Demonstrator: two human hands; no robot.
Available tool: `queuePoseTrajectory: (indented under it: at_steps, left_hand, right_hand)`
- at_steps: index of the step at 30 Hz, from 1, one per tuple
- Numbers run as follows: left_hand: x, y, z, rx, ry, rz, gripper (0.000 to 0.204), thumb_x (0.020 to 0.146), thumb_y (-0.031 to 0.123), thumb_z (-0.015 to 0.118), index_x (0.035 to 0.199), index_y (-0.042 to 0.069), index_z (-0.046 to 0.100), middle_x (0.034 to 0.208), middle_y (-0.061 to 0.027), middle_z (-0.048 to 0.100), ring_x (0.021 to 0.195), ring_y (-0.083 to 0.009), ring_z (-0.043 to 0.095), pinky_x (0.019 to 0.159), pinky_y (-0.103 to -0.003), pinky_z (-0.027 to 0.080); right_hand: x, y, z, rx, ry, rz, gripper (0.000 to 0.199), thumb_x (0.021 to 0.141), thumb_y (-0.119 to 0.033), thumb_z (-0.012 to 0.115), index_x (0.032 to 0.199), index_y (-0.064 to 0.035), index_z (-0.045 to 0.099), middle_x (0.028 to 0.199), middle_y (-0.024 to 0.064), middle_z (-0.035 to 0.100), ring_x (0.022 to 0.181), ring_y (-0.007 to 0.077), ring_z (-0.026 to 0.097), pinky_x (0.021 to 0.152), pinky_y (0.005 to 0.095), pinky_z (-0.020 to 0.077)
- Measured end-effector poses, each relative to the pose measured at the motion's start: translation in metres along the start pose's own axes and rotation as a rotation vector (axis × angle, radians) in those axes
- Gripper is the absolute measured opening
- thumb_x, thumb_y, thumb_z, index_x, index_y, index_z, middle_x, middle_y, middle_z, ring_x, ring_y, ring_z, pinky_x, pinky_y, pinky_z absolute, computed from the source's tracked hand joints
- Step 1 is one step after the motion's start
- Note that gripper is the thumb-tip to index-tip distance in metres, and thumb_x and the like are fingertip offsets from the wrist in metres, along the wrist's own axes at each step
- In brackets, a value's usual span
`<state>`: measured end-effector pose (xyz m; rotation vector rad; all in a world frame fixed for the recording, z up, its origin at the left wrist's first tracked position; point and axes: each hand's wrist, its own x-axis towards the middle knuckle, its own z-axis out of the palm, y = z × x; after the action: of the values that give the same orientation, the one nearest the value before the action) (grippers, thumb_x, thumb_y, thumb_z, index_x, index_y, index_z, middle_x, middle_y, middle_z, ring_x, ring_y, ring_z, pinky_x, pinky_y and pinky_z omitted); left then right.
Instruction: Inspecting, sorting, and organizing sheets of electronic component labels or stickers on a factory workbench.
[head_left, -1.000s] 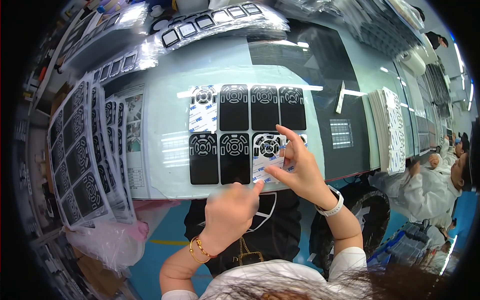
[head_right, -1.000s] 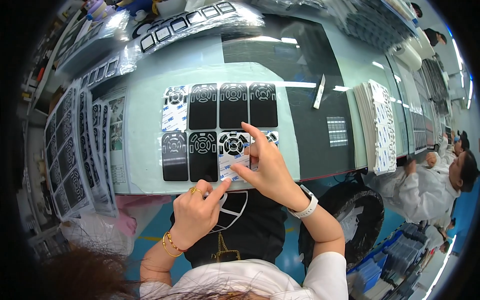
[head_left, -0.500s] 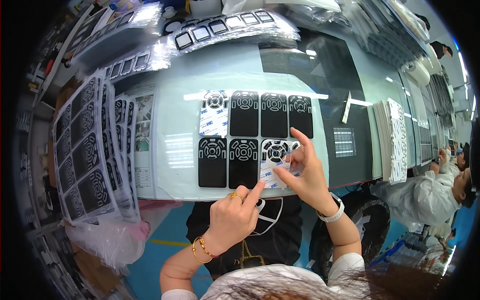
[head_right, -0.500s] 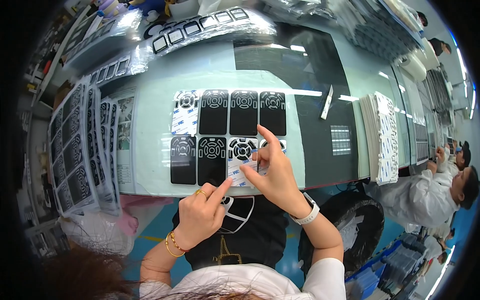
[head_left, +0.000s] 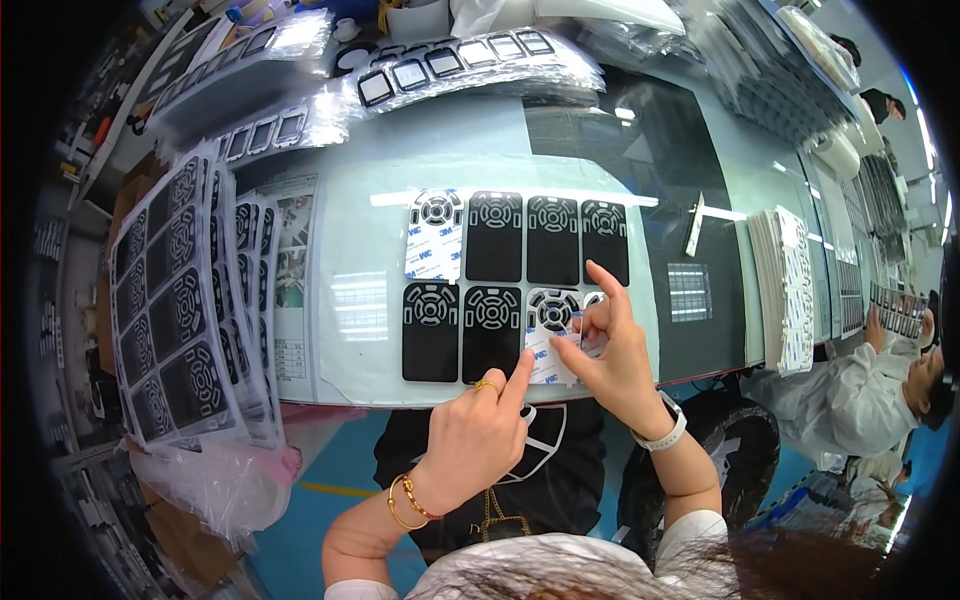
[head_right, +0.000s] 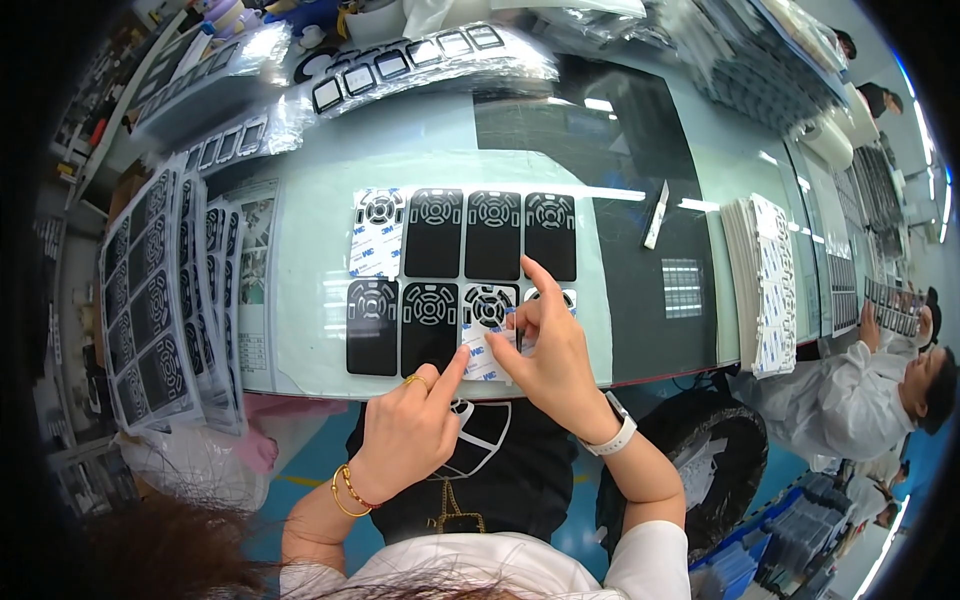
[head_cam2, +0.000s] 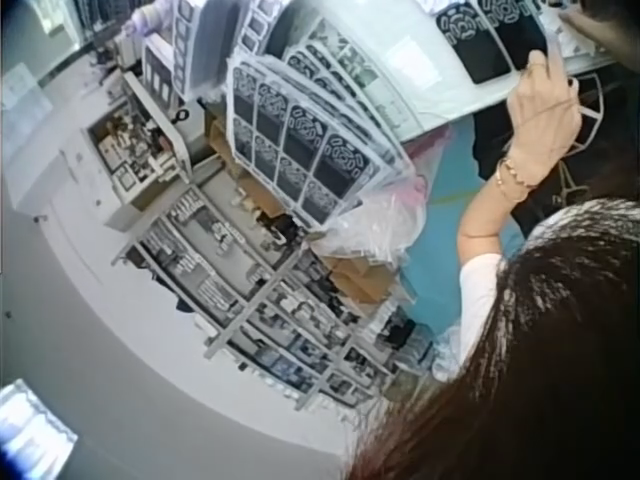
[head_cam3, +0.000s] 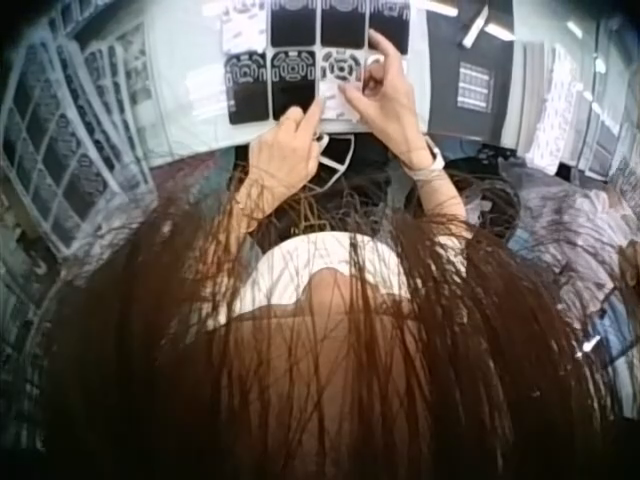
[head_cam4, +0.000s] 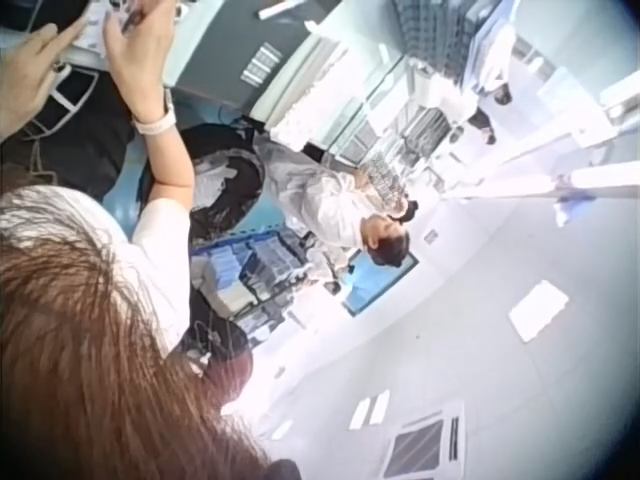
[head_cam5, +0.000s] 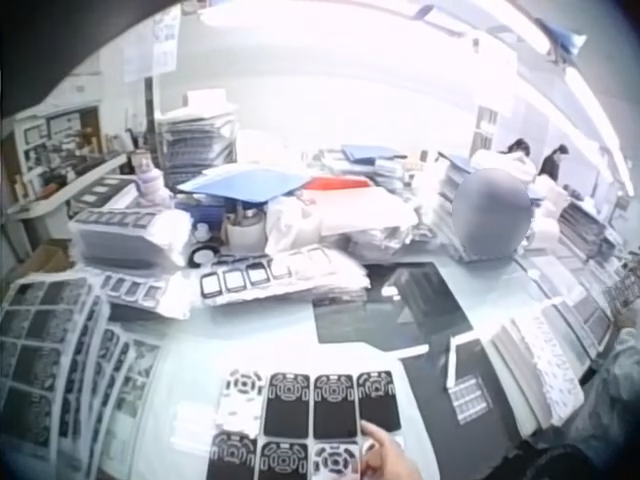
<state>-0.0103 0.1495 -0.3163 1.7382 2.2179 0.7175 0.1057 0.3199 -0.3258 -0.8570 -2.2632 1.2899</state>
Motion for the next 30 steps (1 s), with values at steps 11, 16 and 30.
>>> queuePoseTrajectory:
  at_steps: [11,16,30]
  left_hand:
    - [0.010,0.004,-0.005,-0.051,-0.097,-0.047,0.066,0.075,0.005,0.063,0.140,-0.004,0.053,0.093,-0.0201,0.067,0.057,-0.0294,0.065,0.053,-0.040,0.054]
    - [0.011,0.002,-0.006,-0.054,-0.128,-0.041,0.067,0.075,0.005,0.063,0.140,-0.004,0.052,0.091,-0.0219,0.068,0.057,-0.0300,0.066,0.054,-0.040,0.054]
    - [0.019,0.001,-0.009,0.001,-0.190,-0.005,0.070,0.078,0.009,0.065,0.144,-0.008,0.047,0.065,-0.0091,0.062,0.052,-0.0251,0.065,0.049,-0.037,0.052]
  right_hand:
    - [0.000,0.001,0.000,-0.053,0.002,-0.025,0.084,0.079,-0.001,0.077,0.151,-0.0007,0.034,0.081,0.0031,0.058,0.073,0.0121,0.052,0.071,0.0256,0.0468]
    - [-0.001,0.001,0.001,-0.059,0.002,-0.028,0.084,0.079,-0.002,0.077,0.151,-0.0001,0.034,0.081,0.0038,0.058,0.072,0.0134,0.053,0.070,0.0268,0.0467]
    - [-0.001,-0.001,-0.003,-0.078,-0.013,-0.030,0.088,0.078,-0.003,0.079,0.152,0.0013,0.032,0.087,0.0072,0.060,0.077,0.0171,0.054,0.073,0.0296,0.0477]
